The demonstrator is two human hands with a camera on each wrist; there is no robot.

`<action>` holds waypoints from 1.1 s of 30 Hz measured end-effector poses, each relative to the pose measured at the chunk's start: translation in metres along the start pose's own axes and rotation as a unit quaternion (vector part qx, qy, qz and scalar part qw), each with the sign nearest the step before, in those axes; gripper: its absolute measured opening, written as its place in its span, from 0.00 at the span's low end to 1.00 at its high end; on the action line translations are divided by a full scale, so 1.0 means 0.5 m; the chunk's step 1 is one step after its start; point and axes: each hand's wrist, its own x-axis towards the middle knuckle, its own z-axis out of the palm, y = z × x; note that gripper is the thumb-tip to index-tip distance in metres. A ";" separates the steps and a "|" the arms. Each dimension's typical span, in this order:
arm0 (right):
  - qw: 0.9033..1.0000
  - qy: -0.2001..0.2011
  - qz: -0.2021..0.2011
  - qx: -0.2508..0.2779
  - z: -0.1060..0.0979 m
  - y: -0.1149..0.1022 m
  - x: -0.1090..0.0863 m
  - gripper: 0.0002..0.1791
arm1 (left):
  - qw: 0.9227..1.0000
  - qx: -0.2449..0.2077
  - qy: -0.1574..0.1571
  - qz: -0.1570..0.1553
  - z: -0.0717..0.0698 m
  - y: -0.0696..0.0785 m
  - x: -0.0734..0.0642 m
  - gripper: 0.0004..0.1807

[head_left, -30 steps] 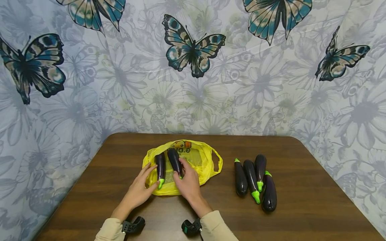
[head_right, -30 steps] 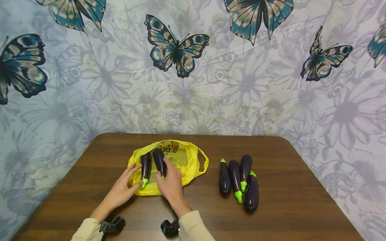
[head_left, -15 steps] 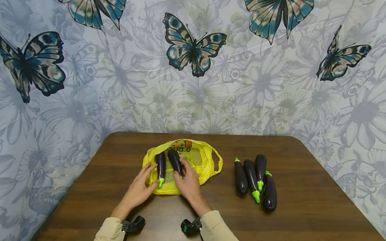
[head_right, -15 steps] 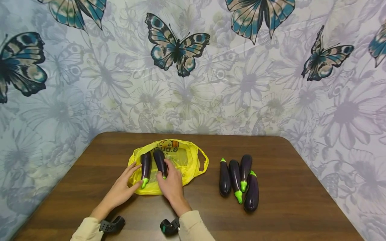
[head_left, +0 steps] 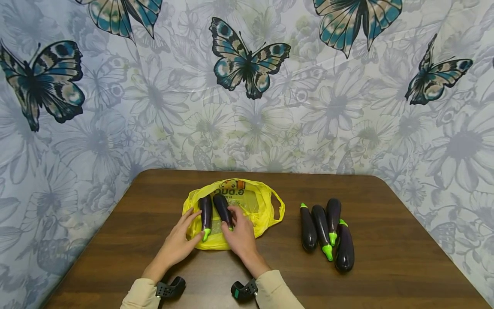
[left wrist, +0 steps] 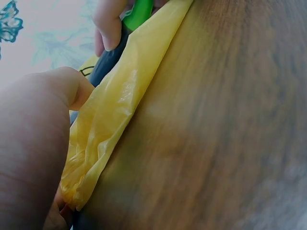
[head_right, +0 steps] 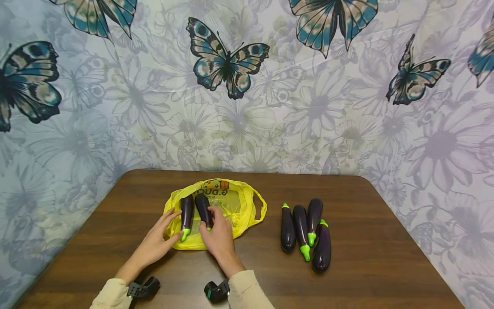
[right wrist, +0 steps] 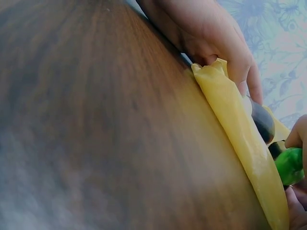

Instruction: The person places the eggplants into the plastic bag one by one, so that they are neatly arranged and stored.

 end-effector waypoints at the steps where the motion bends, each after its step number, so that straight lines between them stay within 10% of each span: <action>1: 1.000 -0.005 0.000 -0.003 0.000 0.000 0.000 0.24 | 1.000 0.000 0.000 0.001 0.000 0.000 0.000 0.36; 33: 0.993 -0.085 -0.009 -0.085 0.002 -0.001 -0.004 0.32 | 1.000 0.005 -0.001 0.003 -0.001 0.000 0.002 0.35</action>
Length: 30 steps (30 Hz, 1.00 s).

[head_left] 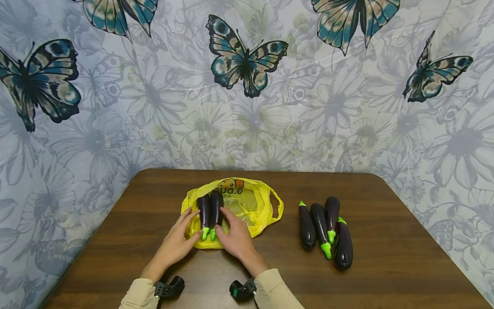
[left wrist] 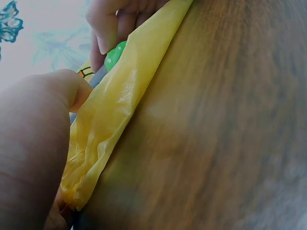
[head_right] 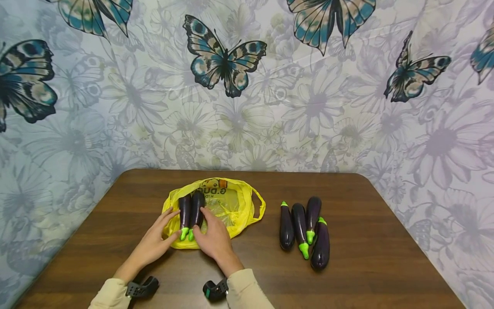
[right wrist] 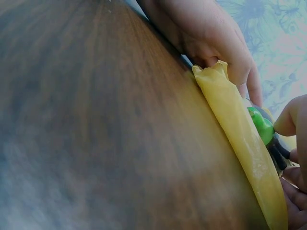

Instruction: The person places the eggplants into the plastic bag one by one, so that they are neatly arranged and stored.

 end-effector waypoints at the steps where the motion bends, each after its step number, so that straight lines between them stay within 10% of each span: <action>1: 1.000 0.000 -0.002 -0.001 0.000 0.000 0.000 0.32 | 1.000 0.001 -0.001 -0.001 0.000 0.000 0.000 0.35; 30: 0.999 -0.003 -0.031 -0.032 -0.001 0.003 -0.003 0.32 | 1.000 -0.014 0.009 0.009 0.003 -0.005 0.000 0.37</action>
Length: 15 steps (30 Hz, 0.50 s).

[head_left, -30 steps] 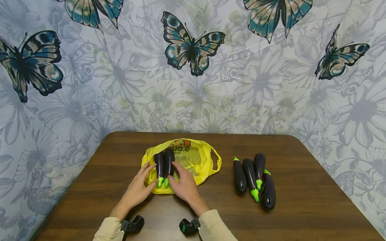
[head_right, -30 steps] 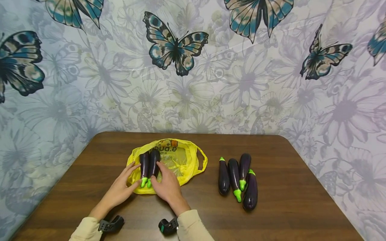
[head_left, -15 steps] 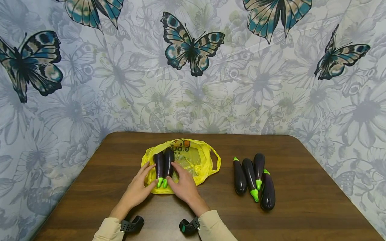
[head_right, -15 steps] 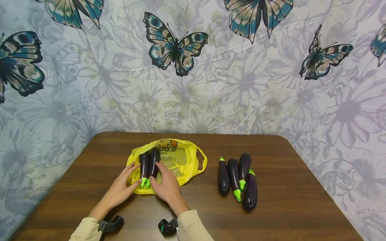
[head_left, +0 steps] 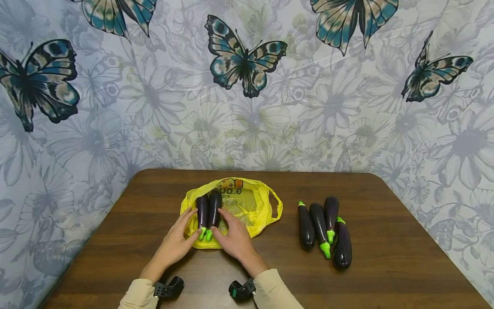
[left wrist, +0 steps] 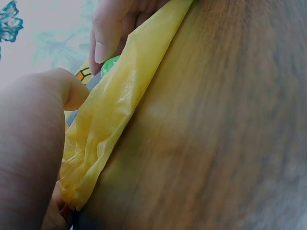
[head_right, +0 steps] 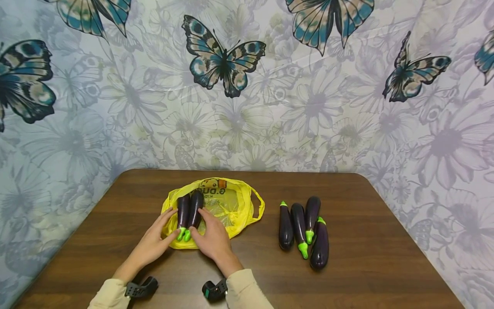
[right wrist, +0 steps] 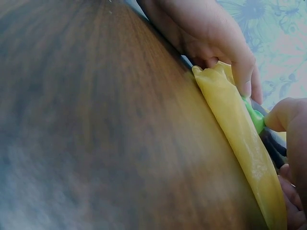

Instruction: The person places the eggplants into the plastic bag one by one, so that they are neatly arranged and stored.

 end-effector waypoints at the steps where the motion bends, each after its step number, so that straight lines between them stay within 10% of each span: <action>1: 1.000 0.000 0.000 0.000 0.000 0.000 0.000 0.32 | 1.000 -0.002 0.000 -0.001 0.000 0.001 0.000 0.37; 15: 1.000 -0.004 0.000 -0.001 -0.002 -0.003 0.001 0.32 | 0.998 0.011 0.055 0.034 0.004 -0.001 0.009 0.35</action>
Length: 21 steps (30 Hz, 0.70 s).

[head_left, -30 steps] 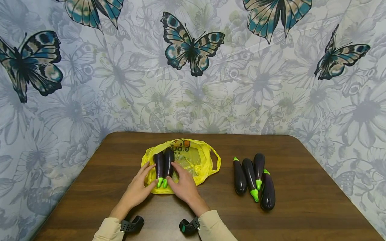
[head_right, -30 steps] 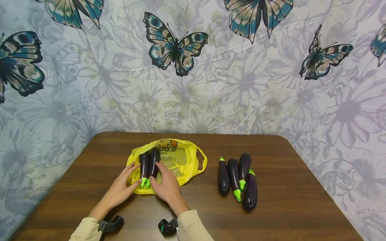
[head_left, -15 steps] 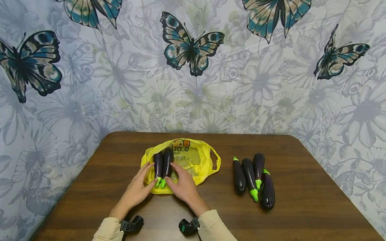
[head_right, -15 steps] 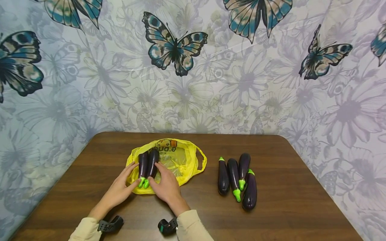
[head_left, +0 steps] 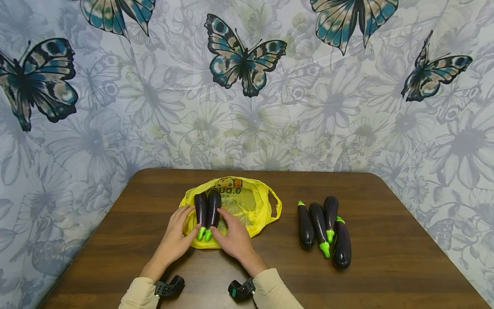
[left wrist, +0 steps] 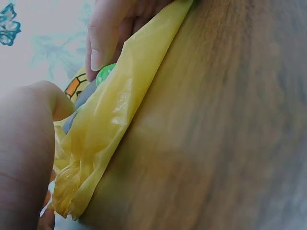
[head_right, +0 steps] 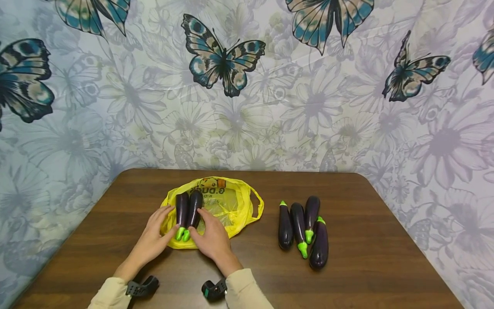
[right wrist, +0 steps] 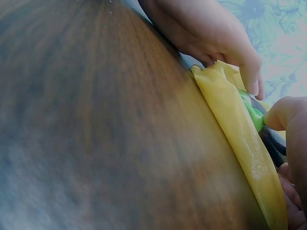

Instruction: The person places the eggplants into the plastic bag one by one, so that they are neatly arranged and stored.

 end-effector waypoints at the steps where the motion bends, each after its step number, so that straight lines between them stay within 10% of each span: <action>1: 1.000 0.000 -0.001 -0.001 0.000 0.000 0.000 0.32 | 1.000 0.004 0.004 0.001 0.000 0.000 0.001 0.35; 21: 1.000 -0.007 0.001 0.002 0.000 0.001 0.000 0.32 | 0.998 0.030 -0.016 -0.045 0.006 -0.002 0.034 0.39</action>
